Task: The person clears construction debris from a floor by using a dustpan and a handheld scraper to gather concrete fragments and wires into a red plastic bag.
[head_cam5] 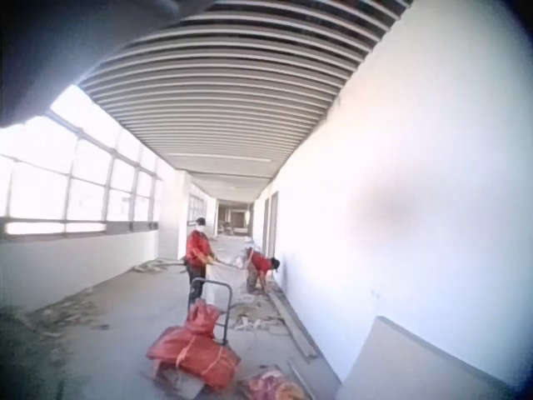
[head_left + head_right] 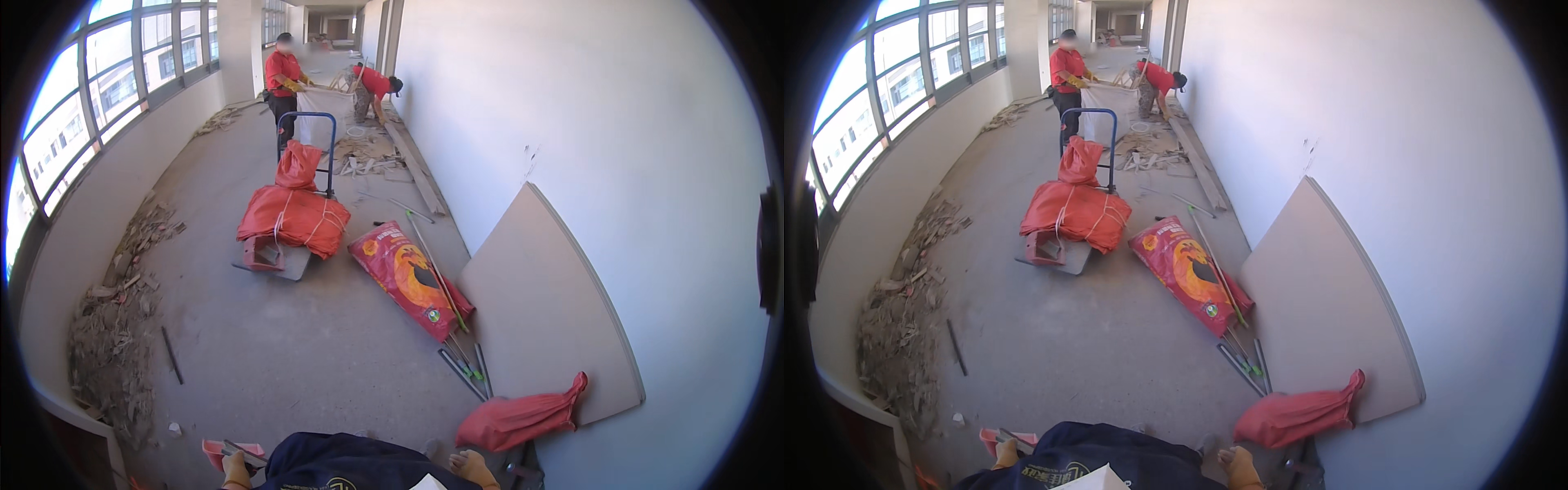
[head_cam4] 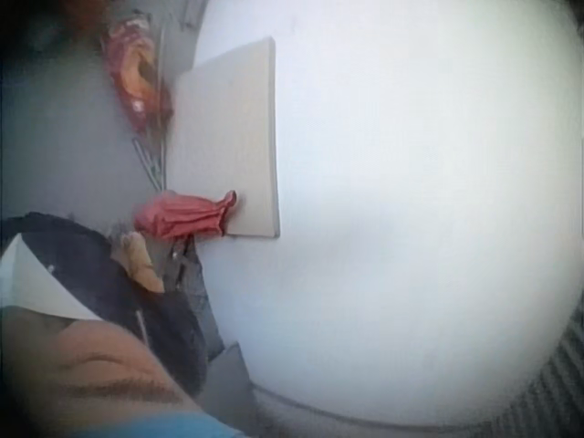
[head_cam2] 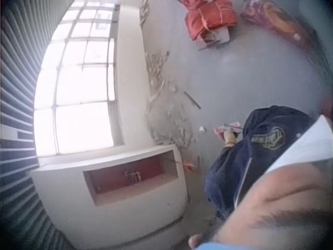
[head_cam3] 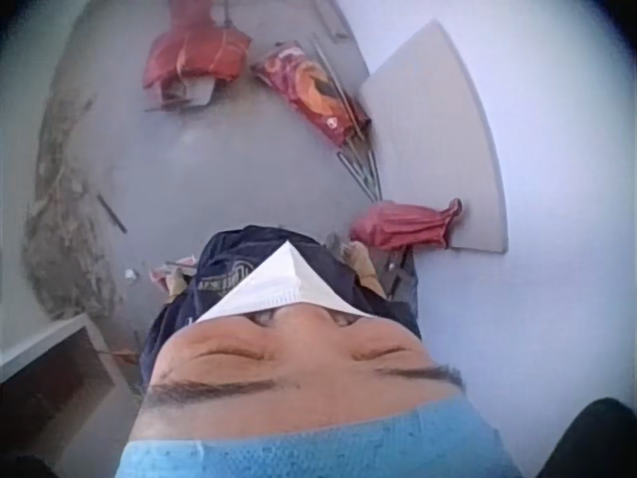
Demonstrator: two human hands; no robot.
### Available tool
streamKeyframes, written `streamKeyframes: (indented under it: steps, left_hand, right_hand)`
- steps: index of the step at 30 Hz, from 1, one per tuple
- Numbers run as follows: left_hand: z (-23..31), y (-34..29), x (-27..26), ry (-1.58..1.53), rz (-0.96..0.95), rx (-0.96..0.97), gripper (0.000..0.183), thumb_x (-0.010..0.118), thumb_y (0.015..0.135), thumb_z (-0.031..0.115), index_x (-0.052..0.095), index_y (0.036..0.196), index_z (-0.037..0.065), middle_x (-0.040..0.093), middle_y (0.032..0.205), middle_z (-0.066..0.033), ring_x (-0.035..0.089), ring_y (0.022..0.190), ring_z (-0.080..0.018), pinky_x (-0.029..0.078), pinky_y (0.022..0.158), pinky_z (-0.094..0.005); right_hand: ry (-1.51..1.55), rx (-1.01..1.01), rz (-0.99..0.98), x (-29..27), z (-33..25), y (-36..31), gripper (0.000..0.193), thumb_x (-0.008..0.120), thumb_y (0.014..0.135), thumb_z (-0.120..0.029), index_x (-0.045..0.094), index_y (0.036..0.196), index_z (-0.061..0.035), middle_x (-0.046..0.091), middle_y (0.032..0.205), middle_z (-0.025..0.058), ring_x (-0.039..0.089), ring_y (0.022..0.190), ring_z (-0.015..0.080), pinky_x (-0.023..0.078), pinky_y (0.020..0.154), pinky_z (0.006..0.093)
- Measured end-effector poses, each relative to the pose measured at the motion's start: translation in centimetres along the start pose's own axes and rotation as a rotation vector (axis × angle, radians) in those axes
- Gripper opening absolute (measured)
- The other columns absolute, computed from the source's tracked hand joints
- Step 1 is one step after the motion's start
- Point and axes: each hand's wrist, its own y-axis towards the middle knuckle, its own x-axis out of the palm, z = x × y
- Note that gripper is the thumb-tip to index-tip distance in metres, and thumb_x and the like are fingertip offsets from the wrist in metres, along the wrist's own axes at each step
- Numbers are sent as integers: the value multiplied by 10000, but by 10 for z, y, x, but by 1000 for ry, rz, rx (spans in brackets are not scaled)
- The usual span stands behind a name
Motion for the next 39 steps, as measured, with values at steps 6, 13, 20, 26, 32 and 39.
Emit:
streamKeyframes:
  steps: [6, 13, 20, 26, 32, 39]
  left_hand:
    - [-6, 34, 17, -229, -70, -110, 367, 643, 816, 135, 615, 1156, 0, 679, 962, -177, 688, 832, -369, 553, 598, -515]
    - [10, 81, 44, -383, -94, -115, 399, 670, 801, 147, 626, 1174, 13, 683, 963, -172, 694, 817, -350, 565, 616, -494]
    - [54, 77, 63, -67, -64, -13, 414, 713, 766, 203, 683, 1122, -7, 712, 993, -152, 708, 869, -278, 555, 717, -390]
    - [59, 57, 69, -155, -89, -107, 428, 714, 762, 190, 658, 1124, -29, 707, 989, -169, 712, 836, -281, 555, 727, -386]
    - [5, 60, 62, -211, -125, -167, 432, 701, 799, 188, 615, 1173, -11, 685, 972, -170, 696, 741, -317, 565, 584, -442]
    - [29, 28, 27, -46, -108, -246, 375, 633, 824, 179, 630, 1111, -63, 688, 962, -169, 692, 840, -293, 545, 726, -398]
  right_hand:
    - [-45, -96, 344, -9, 25, -24, 335, 468, 945, -224, 521, 1223, -46, 666, 1121, 235, 647, 956, 406, 535, 807, 519]
    - [-129, -95, 106, 20, 35, -51, 123, 505, 863, -150, 473, 770, -75, 493, 731, 106, 568, 787, 315, 515, 782, 517]
    - [-96, -48, 171, 23, 35, -62, 133, 521, 868, -167, 477, 820, -51, 506, 791, 121, 552, 755, 309, 525, 744, 455]
    - [-127, -33, 202, 17, 32, -70, 159, 536, 883, -192, 516, 939, -44, 572, 933, 146, 589, 823, 323, 531, 754, 439]
    - [-126, -35, 197, 13, 24, -83, 241, 550, 897, -217, 554, 1059, -38, 638, 1075, 172, 626, 891, 336, 538, 765, 424]
    - [-160, -89, 252, 58, 41, -95, 292, 560, 918, -232, 545, 1139, -41, 658, 1126, 193, 647, 907, 328, 559, 731, 403]
